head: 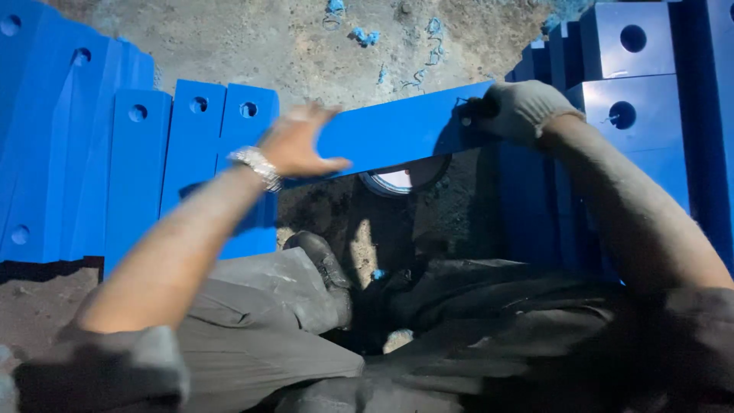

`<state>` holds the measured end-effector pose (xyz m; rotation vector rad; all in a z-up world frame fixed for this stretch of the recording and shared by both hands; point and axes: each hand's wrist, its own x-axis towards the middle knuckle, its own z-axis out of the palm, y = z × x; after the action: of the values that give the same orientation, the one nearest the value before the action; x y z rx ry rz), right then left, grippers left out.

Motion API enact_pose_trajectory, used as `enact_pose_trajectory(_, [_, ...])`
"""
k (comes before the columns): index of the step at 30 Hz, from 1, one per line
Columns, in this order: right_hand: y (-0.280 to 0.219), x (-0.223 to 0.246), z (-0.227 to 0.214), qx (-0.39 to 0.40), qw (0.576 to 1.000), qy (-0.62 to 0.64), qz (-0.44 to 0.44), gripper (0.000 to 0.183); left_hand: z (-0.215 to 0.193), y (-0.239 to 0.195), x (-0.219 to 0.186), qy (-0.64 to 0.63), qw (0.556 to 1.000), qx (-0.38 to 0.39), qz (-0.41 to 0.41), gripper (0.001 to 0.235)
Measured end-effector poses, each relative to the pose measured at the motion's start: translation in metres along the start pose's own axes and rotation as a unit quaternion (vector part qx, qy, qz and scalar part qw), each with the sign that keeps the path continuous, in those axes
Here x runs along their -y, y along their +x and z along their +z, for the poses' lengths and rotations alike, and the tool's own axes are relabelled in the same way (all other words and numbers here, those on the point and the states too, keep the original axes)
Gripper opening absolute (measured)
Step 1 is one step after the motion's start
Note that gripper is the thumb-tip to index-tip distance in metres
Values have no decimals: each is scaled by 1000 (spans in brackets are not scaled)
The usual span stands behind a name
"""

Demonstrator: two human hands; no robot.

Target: Using a manual deburring tool to remove excess material and smooth the edges and holes of blue industrial plastic parts.

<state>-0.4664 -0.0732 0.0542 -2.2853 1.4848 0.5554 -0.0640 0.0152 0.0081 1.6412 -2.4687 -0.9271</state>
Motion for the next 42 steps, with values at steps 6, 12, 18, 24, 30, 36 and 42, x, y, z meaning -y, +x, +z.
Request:
enact_pose_trajectory(6, [0, 3, 1, 9, 999, 12, -33, 51, 57, 62, -91, 62, 990, -120, 32, 126])
enact_pose_trajectory(12, [-27, 9, -36, 39, 998, -5, -42, 49, 69, 67, -114, 31, 971, -235, 23, 122])
enact_pose_trajectory(18, [-39, 10, -40, 84, 984, -155, -21, 35, 65, 49, -108, 6, 971, -236, 41, 122])
enact_pose_trajectory(24, [-32, 47, -61, 150, 969, -196, -3, 30, 78, 65, -105, 13, 973, -224, 51, 127])
enact_pose_trajectory(30, [-23, 69, -70, 182, 949, -255, 5, 33, 78, 68, -106, 50, 974, -216, 41, 103])
enact_pose_trajectory(36, [-20, 74, -71, 182, 930, -317, 20, 39, 90, 72, -101, 26, 968, -246, 53, 86])
enact_pose_trajectory(42, [-13, 61, -65, 142, 919, -366, 15, 38, 77, 65, -109, 30, 963, -258, 68, 77])
